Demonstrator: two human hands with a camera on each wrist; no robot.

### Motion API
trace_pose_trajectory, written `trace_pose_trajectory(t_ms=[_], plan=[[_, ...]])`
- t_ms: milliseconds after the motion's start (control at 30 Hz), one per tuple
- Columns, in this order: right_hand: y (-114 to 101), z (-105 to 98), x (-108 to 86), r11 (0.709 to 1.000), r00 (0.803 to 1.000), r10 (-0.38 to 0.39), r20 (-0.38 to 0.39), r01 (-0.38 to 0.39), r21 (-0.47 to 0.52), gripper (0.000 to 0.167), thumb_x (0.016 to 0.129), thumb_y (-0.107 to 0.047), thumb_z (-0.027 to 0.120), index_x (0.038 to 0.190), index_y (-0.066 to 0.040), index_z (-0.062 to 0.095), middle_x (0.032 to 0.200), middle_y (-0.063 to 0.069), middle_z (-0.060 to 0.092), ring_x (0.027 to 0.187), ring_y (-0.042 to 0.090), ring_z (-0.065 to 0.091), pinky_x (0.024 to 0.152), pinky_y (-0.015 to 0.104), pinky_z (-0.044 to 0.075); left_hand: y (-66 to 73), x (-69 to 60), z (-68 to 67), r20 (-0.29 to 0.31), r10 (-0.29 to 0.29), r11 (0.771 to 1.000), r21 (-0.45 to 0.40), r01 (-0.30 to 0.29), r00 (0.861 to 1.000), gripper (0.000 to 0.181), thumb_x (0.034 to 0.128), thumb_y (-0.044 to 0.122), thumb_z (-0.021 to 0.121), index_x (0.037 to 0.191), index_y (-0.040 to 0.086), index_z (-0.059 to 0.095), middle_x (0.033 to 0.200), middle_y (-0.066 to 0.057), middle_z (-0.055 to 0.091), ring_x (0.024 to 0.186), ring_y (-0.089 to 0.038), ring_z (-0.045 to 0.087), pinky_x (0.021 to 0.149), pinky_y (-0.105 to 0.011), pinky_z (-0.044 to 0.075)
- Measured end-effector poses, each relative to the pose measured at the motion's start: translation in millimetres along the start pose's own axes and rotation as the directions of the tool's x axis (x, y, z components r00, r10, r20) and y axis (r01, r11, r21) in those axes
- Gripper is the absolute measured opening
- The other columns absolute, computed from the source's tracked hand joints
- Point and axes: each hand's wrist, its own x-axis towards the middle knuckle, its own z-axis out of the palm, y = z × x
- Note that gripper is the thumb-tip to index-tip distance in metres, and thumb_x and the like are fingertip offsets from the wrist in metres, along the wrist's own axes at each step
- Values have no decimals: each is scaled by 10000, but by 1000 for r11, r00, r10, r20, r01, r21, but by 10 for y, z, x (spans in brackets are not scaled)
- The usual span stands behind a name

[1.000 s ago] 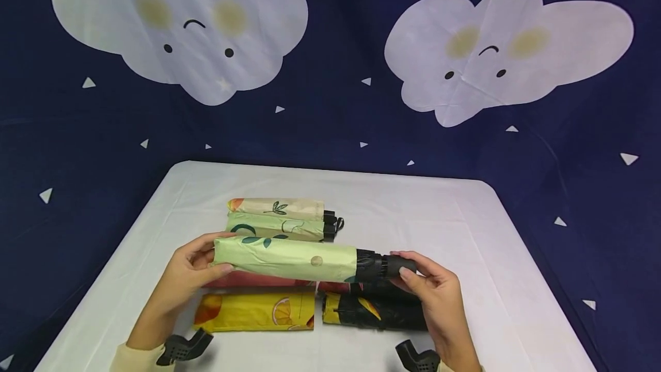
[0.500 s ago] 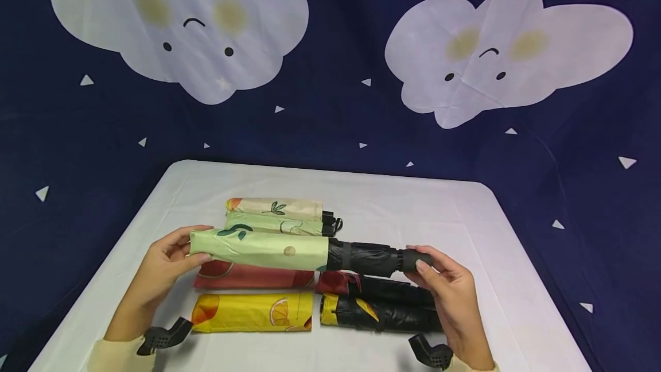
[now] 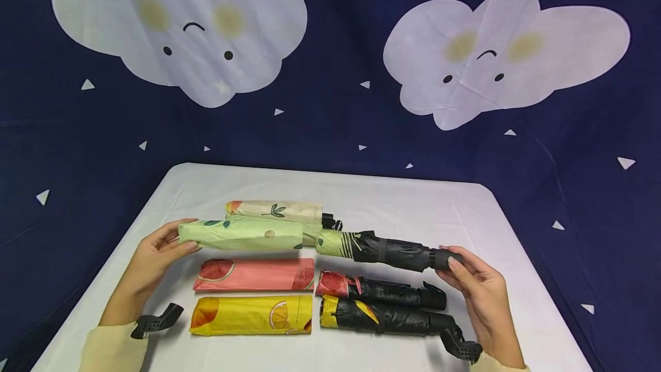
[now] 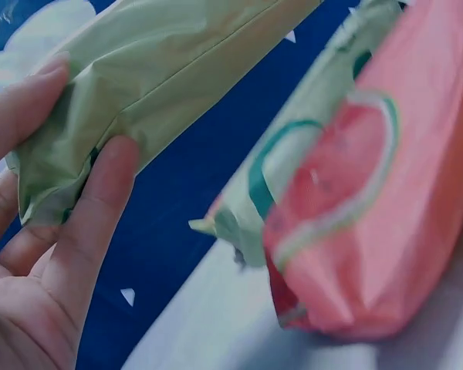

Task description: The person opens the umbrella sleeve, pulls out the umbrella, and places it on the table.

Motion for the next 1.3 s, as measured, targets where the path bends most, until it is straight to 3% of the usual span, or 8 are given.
trace_pose_trajectory(t_ms=[267, 467, 700, 900, 1000, 1133, 1200, 1300], plan=[[153, -382, 12, 989, 986, 150, -78, -150, 13, 341, 1002, 133, 531, 1308, 48, 656, 1207, 107, 722, 1073, 249, 713, 884, 380, 560, -194, 81, -39, 3, -69, 993, 97, 69, 998, 480, 939, 19, 735, 1387, -23, 567, 1227, 34, 673, 1079, -75, 681, 845, -235, 581], [332, -607, -56, 979, 976, 203, -77, -199, 50, 339, 1016, 101, 533, 1308, 4, 674, 1210, 85, 720, 1074, 252, 710, 906, 376, 550, -318, 102, 9, -31, -119, 978, 168, 122, 992, 530, 945, 111, 756, 1418, -13, 551, 1261, -2, 663, 1075, -57, 674, 853, -214, 570], [469, -740, -71, 976, 975, 215, -47, -216, -6, 366, 1023, 96, 524, 1365, 18, 628, 1258, 79, 706, 1117, 239, 693, 929, 379, 530, -419, 113, 108, 22, -178, 916, 370, 157, 984, 577, 933, 276, 781, 1435, 76, 579, 1307, -172, 655, 1089, -86, 671, 874, -185, 538], [485, -728, -51, 946, 970, 228, -86, -242, -214, 469, 1015, -1, 612, 1455, 100, 485, 1278, -25, 696, 1132, 117, 676, 940, 315, 531, -411, 83, 167, 33, -132, 848, 522, 95, 991, 625, 871, 324, 840, 1409, 105, 610, 1310, -163, 655, 1127, -259, 678, 898, -247, 561], [451, -694, -47, 905, 966, 224, -131, -256, -341, 540, 986, -66, 686, 1443, 129, 475, 1259, -84, 697, 1124, 32, 659, 912, 243, 538, -375, 62, 169, 49, -116, 811, 581, 66, 992, 684, 848, 361, 856, 1429, 114, 593, 1334, -170, 641, 1140, -294, 675, 931, -336, 569], [387, -633, -40, 835, 965, 207, -160, -259, -485, 585, 952, -124, 746, 1410, 146, 503, 1240, -107, 702, 1104, -31, 644, 864, 194, 549, -300, 45, 136, 52, -108, 818, 572, 59, 993, 709, 866, 370, 840, 1465, 121, 554, 1382, -155, 612, 1209, -309, 633, 990, -404, 537], [341, -597, -32, 754, 963, 205, -176, -270, -598, 599, 961, -218, 746, 1418, 103, 529, 1266, -83, 694, 1106, -83, 614, 859, 151, 539, -254, 39, 108, 41, -95, 824, 564, 55, 995, 685, 893, 360, 816, 1469, 107, 546, 1408, -142, 595, 1256, -304, 598, 1012, -400, 520], [248, -542, -11, 561, 955, 216, -205, -293, -774, 630, 969, -408, 710, 1437, -9, 572, 1331, 4, 664, 1077, -174, 545, 842, 46, 460, -202, 46, 51, -3, -58, 816, 576, 49, 998, 608, 936, 344, 772, 1441, 71, 569, 1404, -135, 602, 1285, -300, 568, 1010, -283, 513]])
